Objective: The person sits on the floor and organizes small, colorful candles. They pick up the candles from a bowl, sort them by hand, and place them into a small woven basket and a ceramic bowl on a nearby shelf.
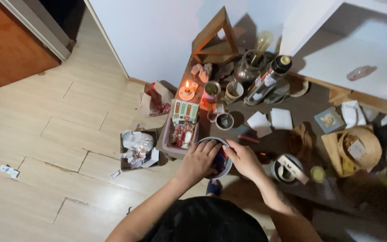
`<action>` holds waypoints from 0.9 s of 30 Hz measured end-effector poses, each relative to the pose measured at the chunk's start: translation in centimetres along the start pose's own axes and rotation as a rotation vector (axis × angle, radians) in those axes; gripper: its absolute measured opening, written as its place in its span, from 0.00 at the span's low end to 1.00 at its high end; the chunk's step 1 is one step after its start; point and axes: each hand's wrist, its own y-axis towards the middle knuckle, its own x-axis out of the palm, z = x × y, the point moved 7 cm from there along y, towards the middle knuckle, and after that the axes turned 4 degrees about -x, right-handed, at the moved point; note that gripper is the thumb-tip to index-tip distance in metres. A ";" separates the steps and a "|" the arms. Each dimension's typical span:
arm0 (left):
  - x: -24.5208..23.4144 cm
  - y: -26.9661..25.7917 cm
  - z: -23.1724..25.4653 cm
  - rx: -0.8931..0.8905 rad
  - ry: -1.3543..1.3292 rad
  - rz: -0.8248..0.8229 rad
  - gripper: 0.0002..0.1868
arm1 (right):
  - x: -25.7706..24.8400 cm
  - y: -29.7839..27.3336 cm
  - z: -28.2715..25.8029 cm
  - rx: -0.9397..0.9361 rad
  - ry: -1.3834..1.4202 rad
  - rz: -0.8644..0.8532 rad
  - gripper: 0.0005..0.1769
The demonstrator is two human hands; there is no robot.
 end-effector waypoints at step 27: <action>27.0 4.8 -2.4 -0.467 0.224 -0.584 0.37 | 6.6 16.1 14.8 -0.222 -0.409 -0.505 0.17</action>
